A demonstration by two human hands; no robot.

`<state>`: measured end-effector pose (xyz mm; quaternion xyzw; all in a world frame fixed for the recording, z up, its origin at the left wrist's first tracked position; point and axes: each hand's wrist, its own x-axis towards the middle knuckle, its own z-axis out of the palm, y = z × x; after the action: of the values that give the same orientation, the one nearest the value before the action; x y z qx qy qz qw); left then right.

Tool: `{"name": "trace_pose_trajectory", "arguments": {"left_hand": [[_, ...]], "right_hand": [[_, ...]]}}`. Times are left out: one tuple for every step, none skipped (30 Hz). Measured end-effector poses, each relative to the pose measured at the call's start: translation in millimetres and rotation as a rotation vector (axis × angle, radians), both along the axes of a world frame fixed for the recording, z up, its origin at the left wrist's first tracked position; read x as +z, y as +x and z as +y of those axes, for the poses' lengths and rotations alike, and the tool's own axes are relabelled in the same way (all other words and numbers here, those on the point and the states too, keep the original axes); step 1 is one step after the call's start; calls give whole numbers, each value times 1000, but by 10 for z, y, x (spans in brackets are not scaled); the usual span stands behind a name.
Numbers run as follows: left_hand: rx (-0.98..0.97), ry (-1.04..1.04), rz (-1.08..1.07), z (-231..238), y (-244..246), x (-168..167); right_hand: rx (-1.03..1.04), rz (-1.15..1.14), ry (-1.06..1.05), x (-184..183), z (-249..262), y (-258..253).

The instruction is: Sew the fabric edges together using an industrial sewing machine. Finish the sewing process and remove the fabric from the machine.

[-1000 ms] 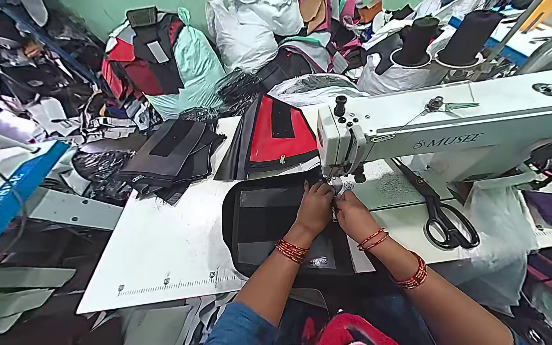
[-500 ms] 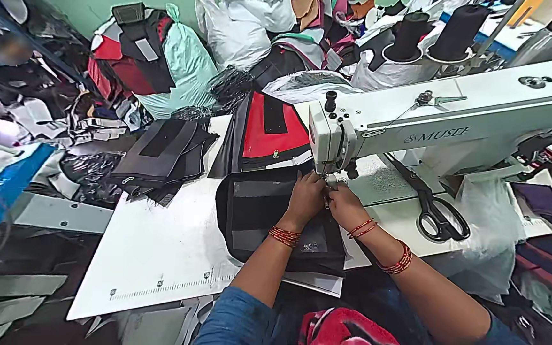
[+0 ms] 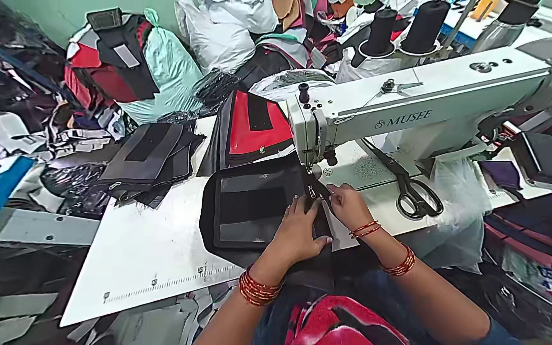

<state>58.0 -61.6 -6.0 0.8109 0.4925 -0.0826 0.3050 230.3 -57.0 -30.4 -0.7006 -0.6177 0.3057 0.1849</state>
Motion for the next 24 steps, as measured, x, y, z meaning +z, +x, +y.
{"name": "trace_pose_trajectory", "arguments": {"left_hand": [[-57, -25, 69, -35, 7, 4], [-89, -21, 114, -54, 12, 0], [-106, 5, 133, -56, 9, -13], [-117, 40, 141, -52, 3, -30], [-124, 77, 145, -52, -1, -56], [-131, 100, 156, -61, 1, -81], [-143, 111, 181, -72, 11, -99], [-157, 115, 203, -83, 24, -109], [-168, 123, 207, -94, 27, -116], [-165, 124, 178, -100, 14, -123], [-147, 121, 118, -100, -14, -126], [-124, 110, 51, -96, -50, -122], [-107, 98, -13, -91, -84, -122], [-100, 87, -64, -86, -110, -125], [-94, 79, -107, -85, -126, -134], [-88, 77, -145, -86, -135, -155], [-83, 74, -169, -87, -137, -173], [-80, 73, -180, -90, -133, -189], [-80, 77, -174, -94, -126, -201], [-83, 86, -152, -101, -115, -211], [-85, 97, -127, -112, -100, -224], [-82, 117, -113, -125, -87, -242], [-79, 139, -107, -132, -80, -254], [-79, 157, -104, -135, -77, -260]], "right_hand": [[5, -9, -10, 4, -8, -3], [9, -15, -17, 3, -13, -5], [12, -21, -21, 7, -13, -6], [13, -24, -23, 13, -14, -9], [12, -27, -20, 18, -20, -12], [12, -28, -15, 19, -29, -16], [11, -27, -7, 16, -40, -19], [12, -23, 3, 12, -52, -21], [12, -13, 8, 7, -67, -21], [15, -2, 11, 3, -83, -20], [20, 13, 9, 4, -99, -21], [22, 34, 12, 1, -115, -30], [17, 61, 17, -12, -128, -44], [9, 91, 22, -28, -142, -59], [3, 118, 23, -37, -151, -70], [-2, 142, 25, -48, -160, -77], [-4, 164, 28, -58, -165, -79], [-4, 185, 30, -70, -166, -74], [-1, 202, 32, -84, -163, -62], [1, 218, 29, -97, -157, -49], [7, 228, 25, -103, -153, -37], [15, 231, 19, -100, -150, -28], [21, 231, 14, -97, -144, -22], [26, 233, 11, -96, -137, -16]]}}
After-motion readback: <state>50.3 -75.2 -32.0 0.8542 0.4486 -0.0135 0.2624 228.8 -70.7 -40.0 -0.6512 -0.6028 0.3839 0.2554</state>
